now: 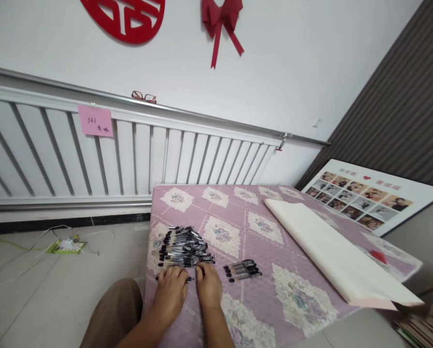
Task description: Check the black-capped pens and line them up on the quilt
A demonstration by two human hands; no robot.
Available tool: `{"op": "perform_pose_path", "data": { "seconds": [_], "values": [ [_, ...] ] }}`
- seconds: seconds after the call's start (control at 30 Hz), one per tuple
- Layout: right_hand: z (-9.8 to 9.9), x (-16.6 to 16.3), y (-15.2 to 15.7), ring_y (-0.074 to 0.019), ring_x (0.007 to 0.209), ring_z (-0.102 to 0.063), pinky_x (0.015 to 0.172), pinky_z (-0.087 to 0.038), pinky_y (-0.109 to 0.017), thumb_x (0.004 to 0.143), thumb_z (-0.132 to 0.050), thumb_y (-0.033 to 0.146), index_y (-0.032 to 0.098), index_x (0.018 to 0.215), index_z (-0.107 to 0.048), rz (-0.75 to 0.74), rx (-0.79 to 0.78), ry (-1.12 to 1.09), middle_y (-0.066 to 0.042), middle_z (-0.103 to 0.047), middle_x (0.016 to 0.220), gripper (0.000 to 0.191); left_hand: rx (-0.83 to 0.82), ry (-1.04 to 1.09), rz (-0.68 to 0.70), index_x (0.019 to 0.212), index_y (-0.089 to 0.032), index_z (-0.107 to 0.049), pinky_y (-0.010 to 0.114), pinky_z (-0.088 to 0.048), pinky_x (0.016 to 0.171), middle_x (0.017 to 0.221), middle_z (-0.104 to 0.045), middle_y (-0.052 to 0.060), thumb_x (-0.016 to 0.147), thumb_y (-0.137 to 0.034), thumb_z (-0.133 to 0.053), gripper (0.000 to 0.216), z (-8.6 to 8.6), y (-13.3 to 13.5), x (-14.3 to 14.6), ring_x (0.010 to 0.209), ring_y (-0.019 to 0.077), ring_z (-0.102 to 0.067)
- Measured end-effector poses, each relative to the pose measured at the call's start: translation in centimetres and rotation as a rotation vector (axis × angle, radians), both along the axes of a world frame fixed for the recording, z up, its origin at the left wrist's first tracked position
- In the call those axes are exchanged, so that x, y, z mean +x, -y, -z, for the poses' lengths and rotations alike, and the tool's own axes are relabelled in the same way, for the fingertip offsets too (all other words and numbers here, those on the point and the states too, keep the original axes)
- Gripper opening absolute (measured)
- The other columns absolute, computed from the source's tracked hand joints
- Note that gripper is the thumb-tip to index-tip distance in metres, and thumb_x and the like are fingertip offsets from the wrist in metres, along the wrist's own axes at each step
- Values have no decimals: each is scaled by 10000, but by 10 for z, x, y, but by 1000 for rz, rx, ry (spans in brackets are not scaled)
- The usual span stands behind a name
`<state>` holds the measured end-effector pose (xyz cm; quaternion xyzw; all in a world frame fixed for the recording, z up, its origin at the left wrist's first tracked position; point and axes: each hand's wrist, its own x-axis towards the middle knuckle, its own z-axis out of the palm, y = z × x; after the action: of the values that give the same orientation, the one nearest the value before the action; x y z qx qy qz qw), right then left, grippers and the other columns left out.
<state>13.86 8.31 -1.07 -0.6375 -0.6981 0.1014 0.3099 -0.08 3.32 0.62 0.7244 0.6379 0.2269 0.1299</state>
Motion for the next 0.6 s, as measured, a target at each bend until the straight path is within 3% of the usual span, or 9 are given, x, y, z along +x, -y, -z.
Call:
{"op": "perform_pose_path", "data": {
  "seconds": [0.33,0.6],
  "values": [
    [-2,-3,-1,-206,823,-611,740,-445,-294,811,-483,310,228,805,-642,-13,-3,53,-49,-656,852,179,14,44,6,962,-242,-621,420,-265,901,998,-576,46,858,-184,-456,204,6,-3,0,1011,248,-462],
    [7,6,6,-173,633,-579,629,-455,-276,799,-460,339,205,760,-563,51,78,-160,-25,-633,695,173,38,13,15,917,-248,-623,414,-264,896,984,-570,35,857,-207,-484,156,5,-2,-1,1004,240,-463]
  ]
}}
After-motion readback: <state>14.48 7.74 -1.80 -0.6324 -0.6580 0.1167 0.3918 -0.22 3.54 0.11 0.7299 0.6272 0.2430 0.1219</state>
